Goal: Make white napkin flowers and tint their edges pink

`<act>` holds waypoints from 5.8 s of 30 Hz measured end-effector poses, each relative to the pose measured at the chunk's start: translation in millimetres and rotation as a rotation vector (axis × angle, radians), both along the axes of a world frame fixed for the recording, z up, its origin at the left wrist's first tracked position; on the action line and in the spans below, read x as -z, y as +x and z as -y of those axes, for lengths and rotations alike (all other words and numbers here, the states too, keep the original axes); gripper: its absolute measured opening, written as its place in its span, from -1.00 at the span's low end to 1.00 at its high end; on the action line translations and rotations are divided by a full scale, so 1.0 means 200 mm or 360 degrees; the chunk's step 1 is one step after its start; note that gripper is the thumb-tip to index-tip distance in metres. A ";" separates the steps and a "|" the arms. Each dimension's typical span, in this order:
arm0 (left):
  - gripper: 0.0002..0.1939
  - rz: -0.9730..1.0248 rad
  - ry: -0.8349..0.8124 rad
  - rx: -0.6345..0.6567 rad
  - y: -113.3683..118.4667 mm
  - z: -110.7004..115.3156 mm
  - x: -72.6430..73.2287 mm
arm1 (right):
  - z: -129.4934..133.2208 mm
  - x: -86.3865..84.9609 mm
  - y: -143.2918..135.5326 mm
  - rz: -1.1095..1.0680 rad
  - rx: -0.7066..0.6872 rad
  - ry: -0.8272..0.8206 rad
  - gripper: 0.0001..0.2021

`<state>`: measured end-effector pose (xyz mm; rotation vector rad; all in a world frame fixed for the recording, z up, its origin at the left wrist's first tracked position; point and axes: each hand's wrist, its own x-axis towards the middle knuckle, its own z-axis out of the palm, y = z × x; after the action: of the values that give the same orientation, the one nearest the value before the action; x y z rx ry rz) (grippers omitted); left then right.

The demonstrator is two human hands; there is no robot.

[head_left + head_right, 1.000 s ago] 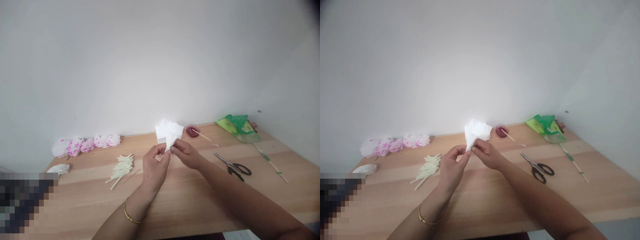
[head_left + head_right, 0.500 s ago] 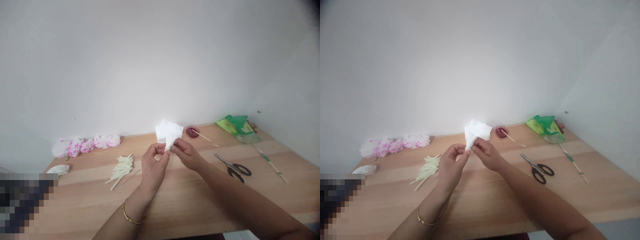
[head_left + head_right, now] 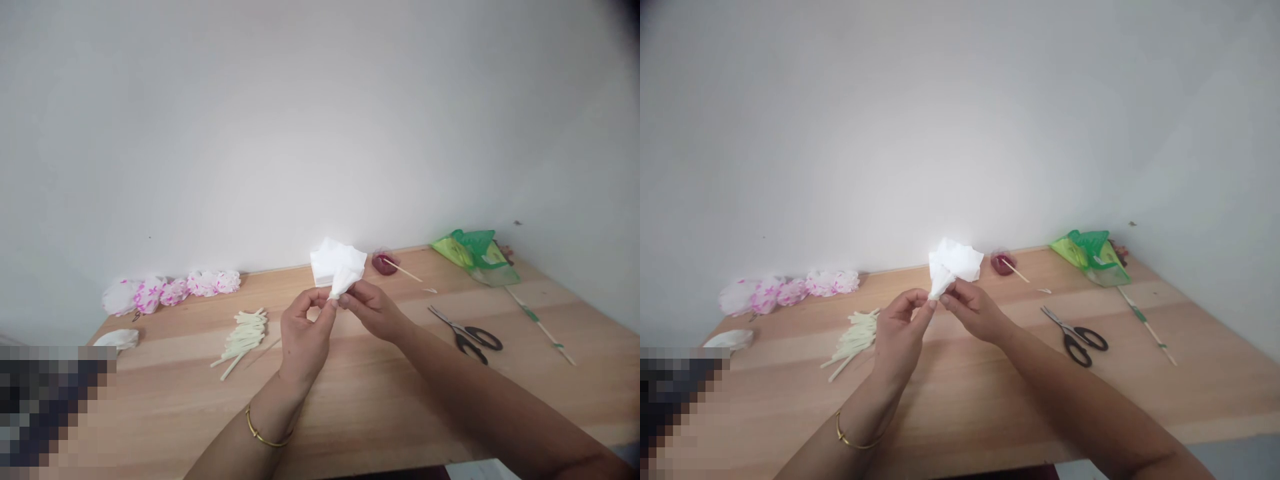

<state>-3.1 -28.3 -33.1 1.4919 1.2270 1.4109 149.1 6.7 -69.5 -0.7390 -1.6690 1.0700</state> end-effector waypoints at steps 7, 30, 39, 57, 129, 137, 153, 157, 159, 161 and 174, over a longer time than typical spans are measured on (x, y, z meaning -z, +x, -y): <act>-0.88 0.0032 0.0107 0.0013 0.00 0.01 0.00 | 0.01 -0.01 0.01 0.0029 0.0041 0.0016 -0.86; -0.92 0.0066 0.0114 -0.0082 0.02 0.01 0.02 | 0.04 -0.04 -0.03 -0.0117 0.0140 0.0004 -0.86; -0.92 0.0150 0.0220 -0.0026 0.02 0.02 0.03 | 0.05 -0.06 -0.03 -0.0051 0.0136 0.0009 -0.84; -0.95 0.0131 0.0178 -0.0042 0.04 0.04 0.05 | 0.05 -0.03 -0.05 -0.0266 0.0005 -0.0164 -0.85; -0.75 0.0057 -0.0023 0.0238 -0.01 -0.03 0.06 | -0.04 0.02 0.01 -0.0463 -0.0072 -0.0219 -0.87; -0.82 -0.0305 0.0212 0.0068 -0.02 0.03 0.00 | -0.01 0.00 -0.01 -0.0209 0.0031 -0.0094 -0.84; -0.85 -0.0523 0.0310 -0.0019 0.00 0.04 0.01 | 0.02 -0.03 -0.02 -0.0327 -0.0052 -0.0229 -0.91; -0.84 -0.0664 0.0328 0.0046 -0.01 0.04 0.02 | 0.04 -0.06 -0.03 -0.0289 -0.0032 -0.0276 -0.92; -0.85 -0.0720 0.0337 0.0062 -0.01 0.04 0.03 | 0.04 -0.07 -0.03 -0.0265 -0.0025 -0.0291 -0.91; -0.86 -0.0782 0.0355 0.0059 -0.01 0.05 0.03 | 0.04 -0.07 -0.03 -0.0210 0.0008 -0.0288 -0.90; -0.83 -0.0887 0.0433 -0.0063 0.02 0.06 0.05 | 0.04 -0.04 -0.02 -0.0231 -0.0027 -0.0309 -0.85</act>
<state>0.7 -41.0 -42.9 2.1591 1.4323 1.2628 144.9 -2.1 -61.6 -0.7528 -1.4649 1.2798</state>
